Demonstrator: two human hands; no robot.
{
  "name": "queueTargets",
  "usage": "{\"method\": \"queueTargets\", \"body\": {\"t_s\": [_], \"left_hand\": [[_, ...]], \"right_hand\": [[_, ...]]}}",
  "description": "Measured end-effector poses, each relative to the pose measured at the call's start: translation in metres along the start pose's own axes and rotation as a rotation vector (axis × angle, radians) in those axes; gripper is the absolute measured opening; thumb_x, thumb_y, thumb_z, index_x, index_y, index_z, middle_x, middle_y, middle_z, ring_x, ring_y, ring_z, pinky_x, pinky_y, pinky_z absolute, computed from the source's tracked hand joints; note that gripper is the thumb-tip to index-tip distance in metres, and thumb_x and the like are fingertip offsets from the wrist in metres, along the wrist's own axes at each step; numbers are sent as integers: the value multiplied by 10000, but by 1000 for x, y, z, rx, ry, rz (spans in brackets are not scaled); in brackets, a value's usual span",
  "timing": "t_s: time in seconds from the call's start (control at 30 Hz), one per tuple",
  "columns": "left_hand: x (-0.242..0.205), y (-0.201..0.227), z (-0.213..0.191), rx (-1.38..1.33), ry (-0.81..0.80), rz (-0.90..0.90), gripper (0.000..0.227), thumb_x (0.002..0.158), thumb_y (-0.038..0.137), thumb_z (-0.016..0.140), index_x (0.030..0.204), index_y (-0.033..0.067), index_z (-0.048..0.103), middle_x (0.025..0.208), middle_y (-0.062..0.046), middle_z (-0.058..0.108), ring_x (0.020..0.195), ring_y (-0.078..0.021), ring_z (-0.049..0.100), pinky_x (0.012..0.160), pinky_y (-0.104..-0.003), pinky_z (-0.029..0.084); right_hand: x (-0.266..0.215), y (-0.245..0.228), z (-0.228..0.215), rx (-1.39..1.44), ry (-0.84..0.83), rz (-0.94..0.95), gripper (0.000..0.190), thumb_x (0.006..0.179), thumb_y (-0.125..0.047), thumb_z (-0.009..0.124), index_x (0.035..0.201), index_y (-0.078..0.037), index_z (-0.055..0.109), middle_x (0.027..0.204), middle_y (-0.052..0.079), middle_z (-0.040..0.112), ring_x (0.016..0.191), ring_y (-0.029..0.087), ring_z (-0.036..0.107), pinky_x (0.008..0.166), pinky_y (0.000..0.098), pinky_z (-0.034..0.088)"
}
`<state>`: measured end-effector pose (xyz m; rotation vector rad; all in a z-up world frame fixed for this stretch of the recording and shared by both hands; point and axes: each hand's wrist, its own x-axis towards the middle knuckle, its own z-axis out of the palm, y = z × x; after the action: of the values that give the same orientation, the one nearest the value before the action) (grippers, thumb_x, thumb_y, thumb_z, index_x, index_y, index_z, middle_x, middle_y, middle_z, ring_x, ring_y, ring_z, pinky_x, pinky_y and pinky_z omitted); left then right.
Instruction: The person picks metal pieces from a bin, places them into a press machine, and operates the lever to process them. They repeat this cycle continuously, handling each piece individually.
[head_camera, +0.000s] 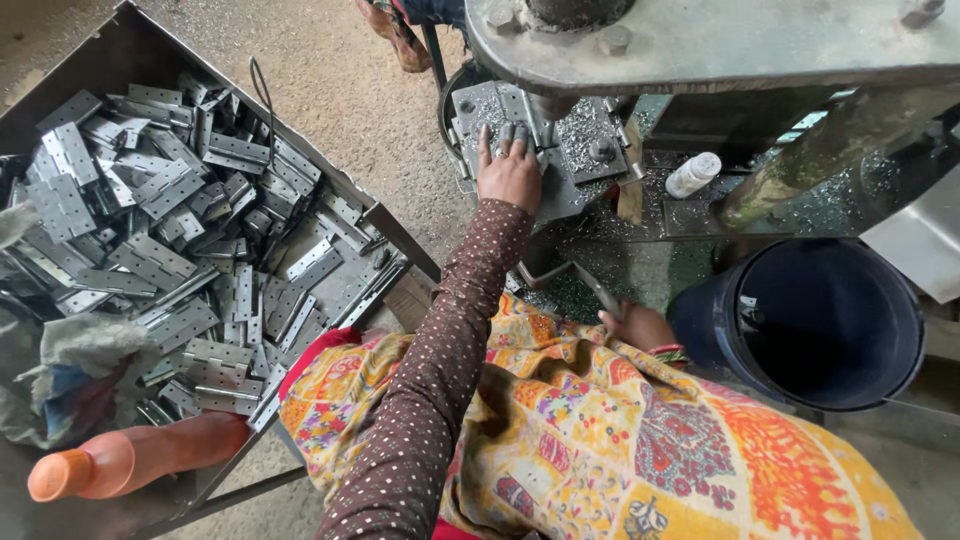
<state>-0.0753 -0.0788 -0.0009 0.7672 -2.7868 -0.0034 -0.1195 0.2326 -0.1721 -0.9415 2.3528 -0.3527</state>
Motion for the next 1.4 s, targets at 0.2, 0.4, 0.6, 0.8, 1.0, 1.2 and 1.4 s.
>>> {"method": "queueTargets", "body": {"t_s": [0.2,0.4,0.6,0.8,1.0,1.2,1.4], "left_hand": [[-11,-3,8,31,-54,32,377,992,152,430,1296,120,652,1542,-71,484,1458,-227,377,1239,-543,21],[-14,1,3,17,-68,41,410,979,169,429,1347,145,611,1538,-40,473,1479,-206,344,1245,-540,22],[-99,43,-13,72,-63,93,391,996,208,478,1354,93,579,1524,-111,456,1500,-273,316,1241,-531,100],[-119,39,0,-64,290,201,137,963,132,584,1086,82,619,1277,-131,638,1292,-279,580,1219,-577,242],[-80,17,-11,-237,525,145,110,1067,169,632,1010,83,592,1228,-111,690,848,-215,707,1188,-485,421],[-58,24,-7,127,139,55,319,974,259,603,1268,138,623,1273,-88,637,1004,-234,696,1111,-523,378],[-69,2,-14,118,102,-103,489,958,320,578,1388,90,547,1473,-113,516,1269,-279,580,1174,-551,247]], "right_hand": [[1,11,33,30,138,84,501,885,-539,610,1067,-72,637,908,234,717,862,449,698,737,548,540],[-22,-25,-32,-87,61,155,611,945,-673,558,1146,-98,610,897,212,736,849,380,745,725,469,566],[-56,-64,-73,63,515,-100,526,960,-569,541,1163,-88,609,1025,174,727,870,380,717,687,477,556],[-58,-64,-70,83,609,-100,495,987,-552,582,1168,-93,622,1033,165,721,917,376,703,721,465,547],[-55,-62,-71,109,449,-51,477,938,-520,599,1148,-93,630,998,125,723,889,329,702,700,447,537],[-57,-61,-70,44,455,-112,462,956,-523,590,1101,-89,652,1022,147,721,866,370,704,683,479,545],[-55,-59,-66,8,432,-80,484,936,-573,576,1066,-114,659,964,144,728,836,387,704,651,503,544]]}}
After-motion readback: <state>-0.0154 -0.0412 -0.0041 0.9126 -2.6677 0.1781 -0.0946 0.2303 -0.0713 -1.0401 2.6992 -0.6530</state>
